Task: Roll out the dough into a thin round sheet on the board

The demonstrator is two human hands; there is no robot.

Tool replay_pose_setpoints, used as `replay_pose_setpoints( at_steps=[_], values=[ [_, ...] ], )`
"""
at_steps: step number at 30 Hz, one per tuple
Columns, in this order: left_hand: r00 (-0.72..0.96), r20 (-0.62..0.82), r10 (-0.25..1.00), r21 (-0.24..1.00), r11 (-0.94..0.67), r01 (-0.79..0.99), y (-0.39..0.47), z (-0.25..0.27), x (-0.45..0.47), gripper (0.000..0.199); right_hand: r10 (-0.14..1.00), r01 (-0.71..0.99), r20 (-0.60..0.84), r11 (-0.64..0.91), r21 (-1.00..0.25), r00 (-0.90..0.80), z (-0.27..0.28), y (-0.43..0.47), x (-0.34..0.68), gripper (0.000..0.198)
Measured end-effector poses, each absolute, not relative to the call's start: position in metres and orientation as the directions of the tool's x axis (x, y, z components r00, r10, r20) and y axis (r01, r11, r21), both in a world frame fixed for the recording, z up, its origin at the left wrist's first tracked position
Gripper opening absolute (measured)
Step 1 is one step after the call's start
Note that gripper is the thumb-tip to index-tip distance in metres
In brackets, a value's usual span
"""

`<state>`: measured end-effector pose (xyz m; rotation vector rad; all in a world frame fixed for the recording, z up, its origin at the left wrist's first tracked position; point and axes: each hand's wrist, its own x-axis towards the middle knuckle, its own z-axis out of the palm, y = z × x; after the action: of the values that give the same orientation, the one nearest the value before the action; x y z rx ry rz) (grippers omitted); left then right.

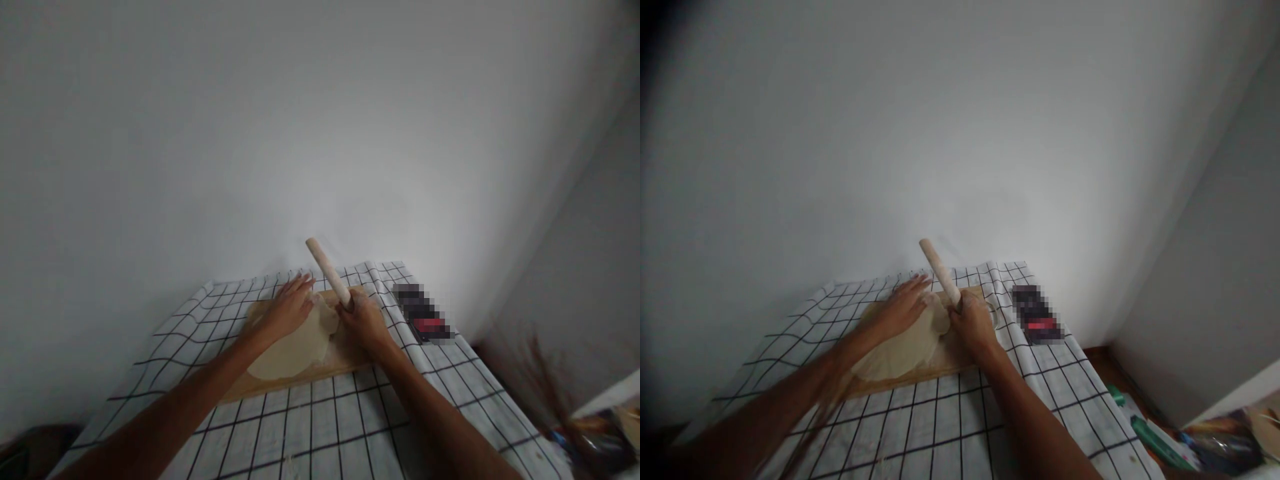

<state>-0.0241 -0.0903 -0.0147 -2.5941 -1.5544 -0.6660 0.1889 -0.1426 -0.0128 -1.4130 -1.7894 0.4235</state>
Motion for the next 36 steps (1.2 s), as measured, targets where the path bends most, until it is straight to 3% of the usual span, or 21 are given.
replay_pose_setpoints(
  at_steps=[4,17,23,30,36],
  values=[
    [0.427,0.215,0.878,0.159,-0.463,0.872,-0.126,-0.023,-0.018,0.060,0.919,0.627,0.394,0.309,-0.715,-0.002,-0.007,-0.141,0.200,0.011],
    [0.461,0.120,0.880,0.115,-0.473,0.873,-0.149,-0.018,-0.007,0.085,0.916,0.613,0.401,0.316,-0.724,0.002,-0.016,-0.135,0.203,0.009],
    [0.454,0.144,0.879,0.105,-0.470,0.876,-0.139,-0.017,-0.010,0.069,0.898,0.583,0.440,0.359,-0.729,-0.003,-0.020,-0.133,0.206,0.010],
    [0.472,0.140,0.870,0.062,-0.484,0.873,-0.119,-0.013,-0.015,0.065,0.897,0.572,0.441,0.354,-0.740,0.015,-0.021,-0.132,0.209,0.011],
    [0.323,0.187,0.928,0.065,-0.339,0.938,-0.116,-0.024,-0.025,0.070,0.902,0.570,0.431,0.341,-0.748,0.026,-0.022,-0.131,0.209,0.011]
  ],
)
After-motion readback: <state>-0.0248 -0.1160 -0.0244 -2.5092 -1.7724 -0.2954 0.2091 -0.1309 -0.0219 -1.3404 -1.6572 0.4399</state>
